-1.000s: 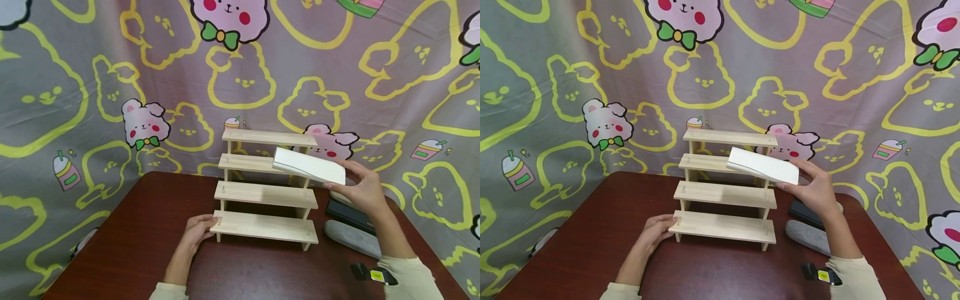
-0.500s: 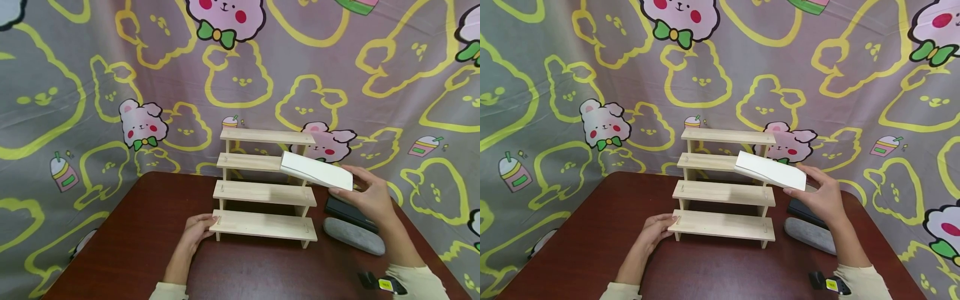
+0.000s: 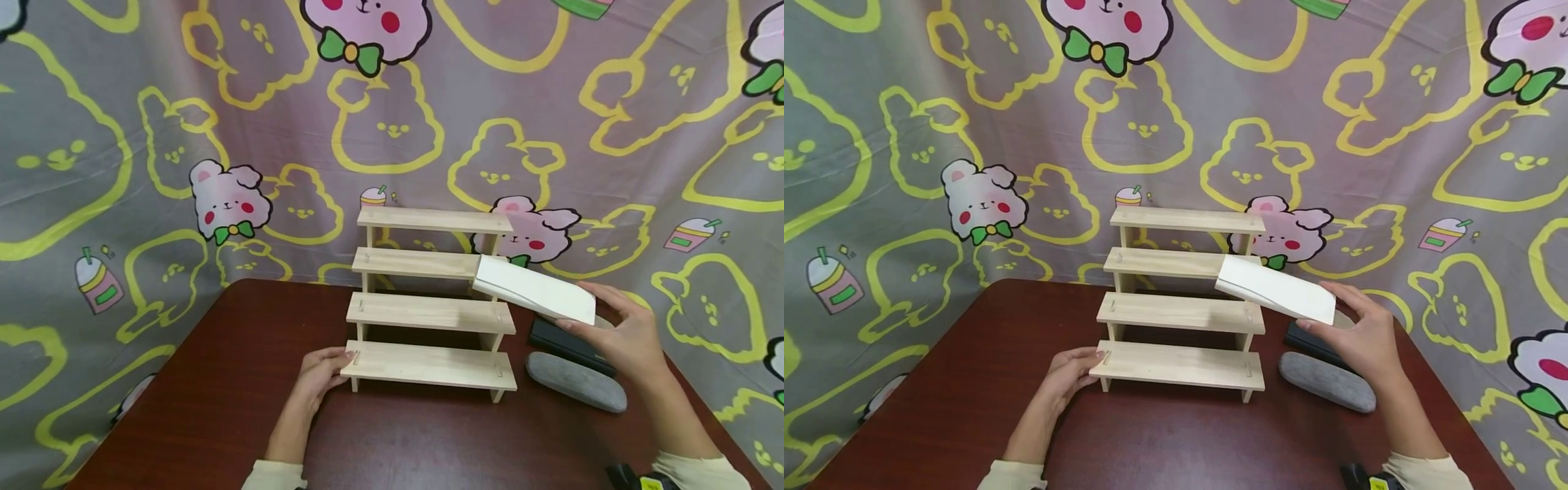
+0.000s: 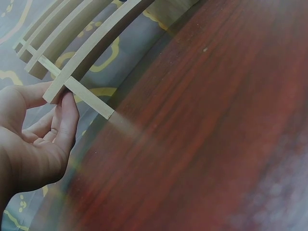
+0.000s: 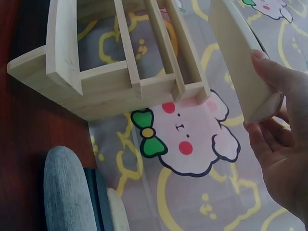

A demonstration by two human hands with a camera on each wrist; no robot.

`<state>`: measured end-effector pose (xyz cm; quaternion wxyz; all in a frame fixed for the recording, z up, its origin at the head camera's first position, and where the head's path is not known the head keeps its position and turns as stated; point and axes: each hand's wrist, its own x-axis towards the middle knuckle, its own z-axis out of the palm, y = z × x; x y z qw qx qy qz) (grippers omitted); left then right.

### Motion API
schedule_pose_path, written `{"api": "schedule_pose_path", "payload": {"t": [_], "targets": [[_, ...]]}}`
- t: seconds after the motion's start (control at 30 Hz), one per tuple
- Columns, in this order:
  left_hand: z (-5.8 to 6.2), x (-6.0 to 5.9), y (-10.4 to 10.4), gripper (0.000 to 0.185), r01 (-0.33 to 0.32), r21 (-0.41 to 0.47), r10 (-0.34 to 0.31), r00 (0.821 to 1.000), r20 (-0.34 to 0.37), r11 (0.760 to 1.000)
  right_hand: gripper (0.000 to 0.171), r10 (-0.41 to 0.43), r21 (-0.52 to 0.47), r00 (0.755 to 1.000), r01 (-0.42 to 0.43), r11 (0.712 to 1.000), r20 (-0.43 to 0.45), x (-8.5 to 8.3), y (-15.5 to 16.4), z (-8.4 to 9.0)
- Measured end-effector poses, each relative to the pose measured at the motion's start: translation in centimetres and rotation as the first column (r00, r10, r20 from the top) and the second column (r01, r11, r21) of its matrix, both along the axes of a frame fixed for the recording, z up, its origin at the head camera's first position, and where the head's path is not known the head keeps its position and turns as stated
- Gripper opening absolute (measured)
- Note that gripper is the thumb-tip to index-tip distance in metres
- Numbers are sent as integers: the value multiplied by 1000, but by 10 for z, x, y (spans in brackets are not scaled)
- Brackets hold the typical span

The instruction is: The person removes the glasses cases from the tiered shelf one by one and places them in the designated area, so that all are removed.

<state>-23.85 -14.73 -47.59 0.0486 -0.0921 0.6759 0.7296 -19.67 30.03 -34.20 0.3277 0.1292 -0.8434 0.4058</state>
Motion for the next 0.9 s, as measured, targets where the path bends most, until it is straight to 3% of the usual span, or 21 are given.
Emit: {"api": "schedule_pose_path", "payload": {"t": [0.47,0.9], "targets": [[3,1,1,42,-10,9,10,1000,-2,1000,66,26,-45,1000,-26,999,-7,12,7,-10],[4,2,1,44,-10,-11,10,1000,-5,1000,71,-159,8,986,159,987,50,41,25,-25]]}}
